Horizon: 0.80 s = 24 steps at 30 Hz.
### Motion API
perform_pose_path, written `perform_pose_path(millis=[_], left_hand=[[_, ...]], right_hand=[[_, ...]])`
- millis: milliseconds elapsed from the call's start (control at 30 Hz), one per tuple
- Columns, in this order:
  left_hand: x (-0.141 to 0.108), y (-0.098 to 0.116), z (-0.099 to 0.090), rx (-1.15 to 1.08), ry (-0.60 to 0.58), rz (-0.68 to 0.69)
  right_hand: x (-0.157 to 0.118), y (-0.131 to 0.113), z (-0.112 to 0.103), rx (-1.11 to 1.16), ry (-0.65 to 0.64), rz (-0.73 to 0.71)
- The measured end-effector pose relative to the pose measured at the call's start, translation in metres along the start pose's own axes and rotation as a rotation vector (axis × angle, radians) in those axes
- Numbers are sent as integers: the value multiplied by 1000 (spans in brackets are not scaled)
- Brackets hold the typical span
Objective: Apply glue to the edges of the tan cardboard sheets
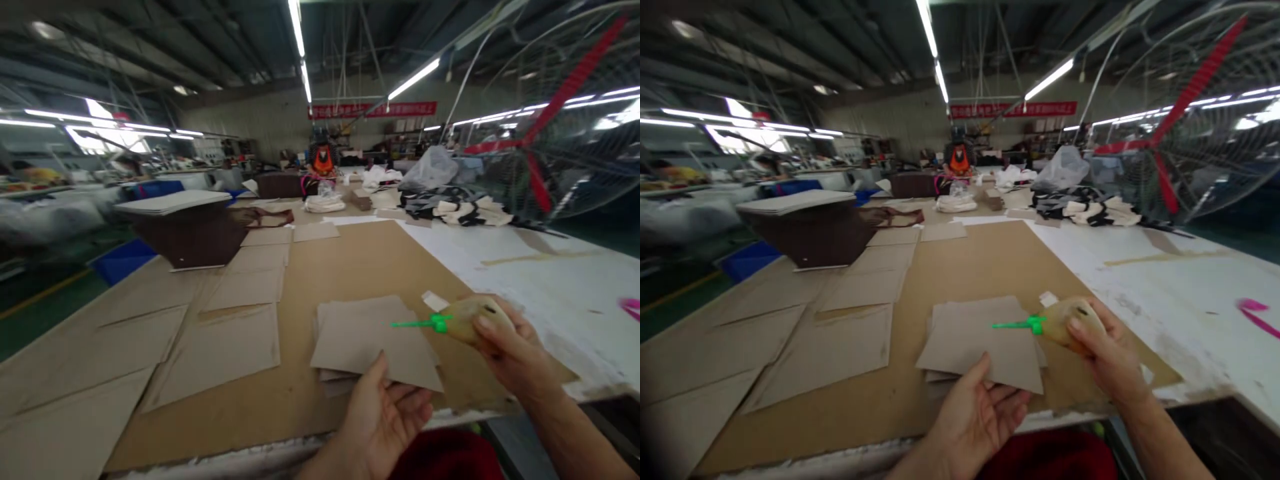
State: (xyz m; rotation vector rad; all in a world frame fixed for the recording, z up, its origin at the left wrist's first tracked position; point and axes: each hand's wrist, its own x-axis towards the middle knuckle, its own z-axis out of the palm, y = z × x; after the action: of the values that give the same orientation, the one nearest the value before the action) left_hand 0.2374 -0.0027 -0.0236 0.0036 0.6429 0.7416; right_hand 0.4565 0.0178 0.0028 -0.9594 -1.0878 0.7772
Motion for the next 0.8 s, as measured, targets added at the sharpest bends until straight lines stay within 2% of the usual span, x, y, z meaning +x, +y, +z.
perform_pose_path(millis=[167, 267, 500, 600, 800], left_hand=[[4, -5, -3, -59, -69, -35], [7, -9, 1, -68, -54, 2], [15, -20, 14, -119, 163, 246], [19, -22, 12, -125, 202, 246], [23, -25, 10, -140, 175, 255]], right_hand=[[19, -7, 35, -158, -145, -31], [25, -8, 60, -289, -283, -64], [27, -4, 111, -548, -578, -211], [28, -3, 124, -631, -657, -279], [26, -6, 134, -705, -773, -361]])
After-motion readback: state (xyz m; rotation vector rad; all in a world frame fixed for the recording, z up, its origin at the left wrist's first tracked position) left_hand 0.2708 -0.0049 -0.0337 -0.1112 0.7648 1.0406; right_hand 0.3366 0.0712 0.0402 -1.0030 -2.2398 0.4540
